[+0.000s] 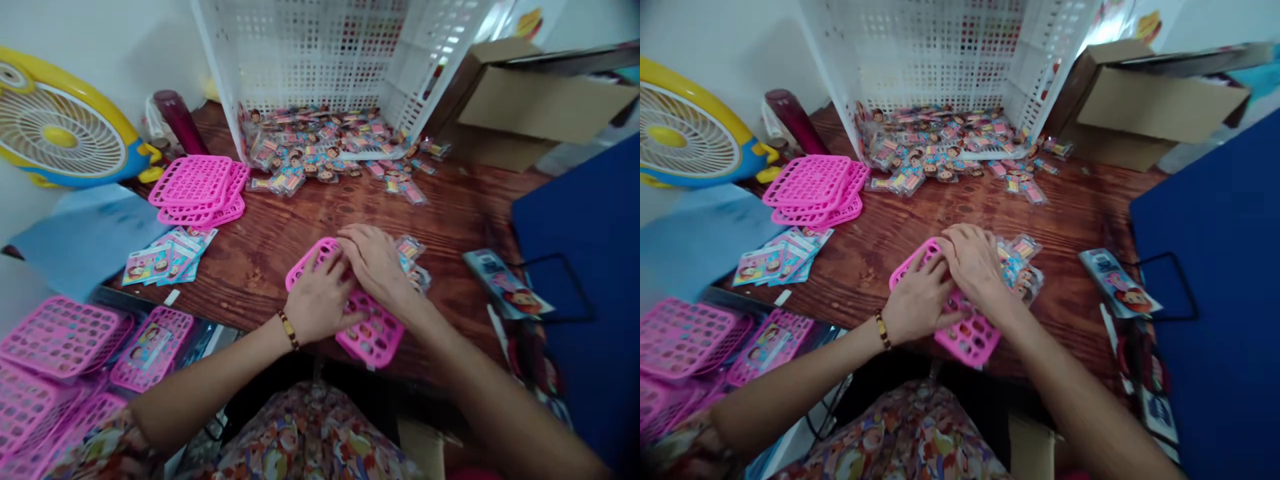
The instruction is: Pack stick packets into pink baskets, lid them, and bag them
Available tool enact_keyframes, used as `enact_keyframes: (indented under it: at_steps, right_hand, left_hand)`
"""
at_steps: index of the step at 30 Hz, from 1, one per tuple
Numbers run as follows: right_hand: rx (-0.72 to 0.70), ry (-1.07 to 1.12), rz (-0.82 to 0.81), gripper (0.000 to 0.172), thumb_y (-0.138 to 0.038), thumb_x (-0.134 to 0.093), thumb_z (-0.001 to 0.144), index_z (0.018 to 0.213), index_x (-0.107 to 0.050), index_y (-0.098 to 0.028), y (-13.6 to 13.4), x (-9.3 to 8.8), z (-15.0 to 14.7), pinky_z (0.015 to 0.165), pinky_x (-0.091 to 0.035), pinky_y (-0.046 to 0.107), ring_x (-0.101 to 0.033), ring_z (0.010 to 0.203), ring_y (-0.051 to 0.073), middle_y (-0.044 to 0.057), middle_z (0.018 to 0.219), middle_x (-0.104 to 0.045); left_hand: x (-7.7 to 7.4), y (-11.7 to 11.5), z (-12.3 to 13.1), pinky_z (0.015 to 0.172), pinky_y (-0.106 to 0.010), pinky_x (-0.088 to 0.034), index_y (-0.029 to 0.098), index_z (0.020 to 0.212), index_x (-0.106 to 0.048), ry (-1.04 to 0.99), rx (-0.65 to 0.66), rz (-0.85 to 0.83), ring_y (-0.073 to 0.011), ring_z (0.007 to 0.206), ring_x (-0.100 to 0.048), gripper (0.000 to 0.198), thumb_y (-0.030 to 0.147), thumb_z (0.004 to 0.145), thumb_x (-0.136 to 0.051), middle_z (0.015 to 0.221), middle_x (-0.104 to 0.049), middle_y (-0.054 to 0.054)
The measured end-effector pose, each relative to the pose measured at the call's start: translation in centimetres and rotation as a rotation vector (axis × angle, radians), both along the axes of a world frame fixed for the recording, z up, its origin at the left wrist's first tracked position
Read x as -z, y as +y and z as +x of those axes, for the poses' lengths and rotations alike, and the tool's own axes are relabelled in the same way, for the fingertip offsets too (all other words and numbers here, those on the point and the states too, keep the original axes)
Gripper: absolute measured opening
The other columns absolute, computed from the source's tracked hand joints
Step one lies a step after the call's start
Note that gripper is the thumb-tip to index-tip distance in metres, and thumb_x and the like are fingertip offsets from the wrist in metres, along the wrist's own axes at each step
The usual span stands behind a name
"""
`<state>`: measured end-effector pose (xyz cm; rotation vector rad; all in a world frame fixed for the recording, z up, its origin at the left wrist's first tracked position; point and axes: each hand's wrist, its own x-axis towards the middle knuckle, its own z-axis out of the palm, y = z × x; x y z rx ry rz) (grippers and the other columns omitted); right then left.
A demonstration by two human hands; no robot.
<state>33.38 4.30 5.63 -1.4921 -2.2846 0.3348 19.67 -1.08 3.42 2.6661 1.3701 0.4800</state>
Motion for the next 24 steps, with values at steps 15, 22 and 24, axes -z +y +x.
enact_keyframes:
  at_steps: [15, 22, 24]
  right_hand:
    - [0.147, -0.295, 0.068, 0.056, -0.041, -0.034, 0.101, 0.148, -0.038, -0.012, -10.5, 4.1, 2.5, 0.115, -0.017, 0.057, -0.022, 0.147, 0.03, 0.015, 0.156, -0.033]
    - [0.168, -0.268, 0.069, 0.054, -0.039, -0.039, 0.099, 0.147, -0.039, -0.014, -10.6, 4.5, 2.2, 0.114, -0.016, 0.059, -0.022, 0.147, 0.031, 0.016, 0.155, -0.034]
    - [0.157, -0.253, 0.053, 0.053, -0.038, -0.041, 0.099, 0.146, -0.041, -0.014, -10.3, 4.1, 2.3, 0.114, -0.017, 0.059, -0.023, 0.146, 0.031, 0.017, 0.154, -0.035]
  left_hand:
    - [1.4, 6.1, -4.2, 0.115, -0.05, -0.026, 0.018, 0.139, -0.049, 0.001, 0.085, -0.002, -0.0301, 0.141, -0.029, 0.05, 0.046, 0.099, -0.038, 0.151, -0.043, -0.01]
    - [2.2, 6.4, -4.4, 0.116, -0.05, -0.026, 0.023, 0.138, -0.051, -0.172, 0.047, -0.137, -0.0271, 0.142, -0.031, 0.045, 0.043, 0.1, -0.036, 0.152, -0.041, -0.008]
    - [2.4, 6.9, -4.6, 0.119, -0.048, -0.023, 0.02, 0.139, -0.049, -0.357, 0.037, -0.242, -0.0266, 0.143, -0.029, 0.049, 0.042, 0.096, -0.046, 0.155, -0.035, -0.011]
